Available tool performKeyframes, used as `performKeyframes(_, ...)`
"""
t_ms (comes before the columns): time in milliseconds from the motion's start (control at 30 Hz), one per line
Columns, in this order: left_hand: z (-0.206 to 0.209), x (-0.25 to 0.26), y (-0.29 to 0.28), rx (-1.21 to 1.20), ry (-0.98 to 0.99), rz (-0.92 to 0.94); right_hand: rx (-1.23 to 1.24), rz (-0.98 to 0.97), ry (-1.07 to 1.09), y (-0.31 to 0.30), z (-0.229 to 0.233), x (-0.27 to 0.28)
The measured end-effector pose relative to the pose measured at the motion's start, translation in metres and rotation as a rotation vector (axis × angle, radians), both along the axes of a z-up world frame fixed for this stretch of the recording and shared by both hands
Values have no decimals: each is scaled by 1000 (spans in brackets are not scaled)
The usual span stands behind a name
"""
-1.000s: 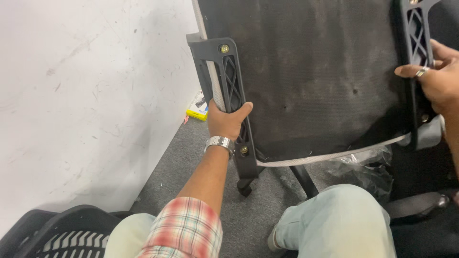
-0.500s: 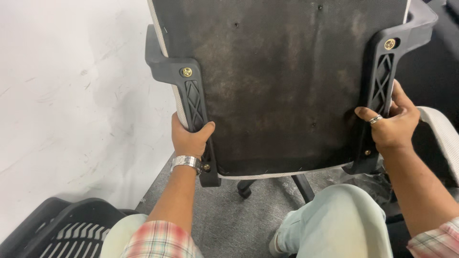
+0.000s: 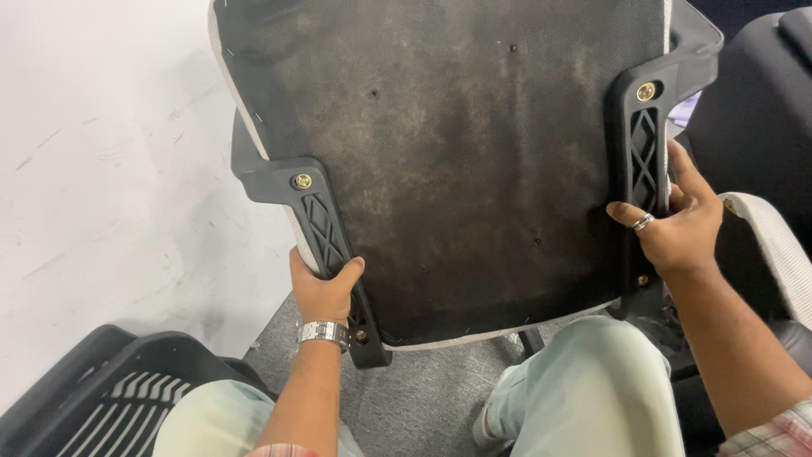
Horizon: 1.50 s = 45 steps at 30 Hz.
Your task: The person uses a screwdriver to tighten screws on the armrests of an office chair, then lifts and repositions the chair to continue securing the armrests.
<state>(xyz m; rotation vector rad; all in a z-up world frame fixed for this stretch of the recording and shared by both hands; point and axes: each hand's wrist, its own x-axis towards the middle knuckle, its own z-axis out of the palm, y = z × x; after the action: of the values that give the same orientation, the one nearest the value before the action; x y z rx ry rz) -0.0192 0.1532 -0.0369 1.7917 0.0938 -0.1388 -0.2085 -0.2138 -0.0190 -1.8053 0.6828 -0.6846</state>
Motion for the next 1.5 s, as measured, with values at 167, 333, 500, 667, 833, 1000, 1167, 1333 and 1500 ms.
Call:
performKeyframes(167,-4,0,0,-44,-24,-3,74,-81,81,1,3,-2)
performKeyframes(333,-16,3,-5,-42,-56,-18,30,-32,-3,-2,-7,-3)
performKeyframes(500,-39,15,-10,-48,-57,-39,-62,8,-57,3,-8,1)
performKeyframes(667,-39,15,-11,-98,-9,-64,-57,-1,-41,1,-8,2)
performKeyframes(833,-29,11,-6,-75,-38,-39,-103,39,-47,-3,-12,5)
performKeyframes(1000,2,-2,0,-16,-34,-9,57,72,-78,-4,-7,2)
performKeyframes(1167,-4,3,3,-51,-35,-46,6,54,-26,-6,-7,1)
performKeyframes(1333,-2,3,0,-125,-23,-69,62,48,-34,-11,-12,-2)
performKeyframes(1500,3,2,-1,-98,0,-71,68,56,-57,-16,-17,-1)
